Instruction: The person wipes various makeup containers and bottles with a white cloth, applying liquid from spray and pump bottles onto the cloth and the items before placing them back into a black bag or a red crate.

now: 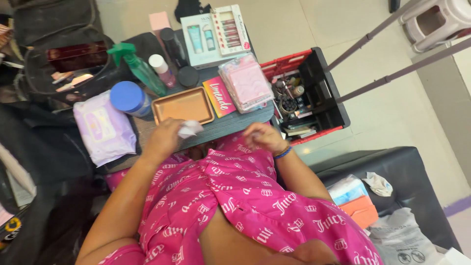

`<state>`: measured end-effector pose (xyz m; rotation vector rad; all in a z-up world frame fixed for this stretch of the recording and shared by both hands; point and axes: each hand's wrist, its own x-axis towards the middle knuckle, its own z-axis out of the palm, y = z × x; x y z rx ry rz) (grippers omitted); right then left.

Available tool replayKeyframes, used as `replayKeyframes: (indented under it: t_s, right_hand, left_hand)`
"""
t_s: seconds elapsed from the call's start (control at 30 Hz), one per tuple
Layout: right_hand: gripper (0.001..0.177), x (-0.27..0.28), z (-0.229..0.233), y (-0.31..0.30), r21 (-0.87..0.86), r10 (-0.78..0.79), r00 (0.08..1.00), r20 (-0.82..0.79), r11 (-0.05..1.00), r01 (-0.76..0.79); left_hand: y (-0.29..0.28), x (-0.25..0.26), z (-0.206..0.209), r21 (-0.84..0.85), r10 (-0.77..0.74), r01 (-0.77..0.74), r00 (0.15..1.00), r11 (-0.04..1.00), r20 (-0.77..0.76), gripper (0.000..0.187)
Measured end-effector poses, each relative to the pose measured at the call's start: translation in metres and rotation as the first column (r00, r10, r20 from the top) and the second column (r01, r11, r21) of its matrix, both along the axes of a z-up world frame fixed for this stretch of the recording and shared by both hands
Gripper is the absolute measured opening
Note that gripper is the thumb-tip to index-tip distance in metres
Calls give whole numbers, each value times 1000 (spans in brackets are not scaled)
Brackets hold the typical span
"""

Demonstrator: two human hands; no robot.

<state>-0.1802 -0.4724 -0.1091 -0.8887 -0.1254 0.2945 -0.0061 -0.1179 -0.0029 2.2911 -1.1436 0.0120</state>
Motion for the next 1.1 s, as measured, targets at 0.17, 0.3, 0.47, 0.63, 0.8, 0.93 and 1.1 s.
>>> replayKeyframes:
  t_s: [0.17, 0.3, 0.47, 0.63, 0.8, 0.93, 1.1]
  right_hand:
    - [12, -26, -38, -166, -270, -703, 709, 57, 673, 689]
    - [15, -43, -95, -250, -775, -811, 584, 44, 341, 533]
    - [21, -32, -161, -255, -934, -755, 637, -156, 322, 153]
    - [29, 7, -195, -224, -985, -606, 788, -104, -48, -167]
    - [25, 30, -213, -196, -941, -533, 804, -264, -40, -336]
    - [31, 36, -230, -178, -921, -625, 698, -351, 97, -376]
    - [31, 51, -242, -170, -949, -644, 722, -251, 15, -316]
  left_hand:
    - [23, 7, -14, 178, 358, -355, 934, 918, 15, 32]
    - [33, 13, -47, 233, 484, -444, 861, 865, -155, 39]
    - [37, 6, -80, 327, 546, -454, 781, 829, -301, 45]
    - [36, 6, -83, 394, 587, -470, 765, 790, -264, 45]
    - [37, 1, -91, 366, 598, -502, 770, 784, -222, 42]
    - [38, -8, -104, 296, 580, -543, 813, 786, -47, 40]
    - [39, -12, -117, 266, 596, -574, 803, 774, -3, 38]
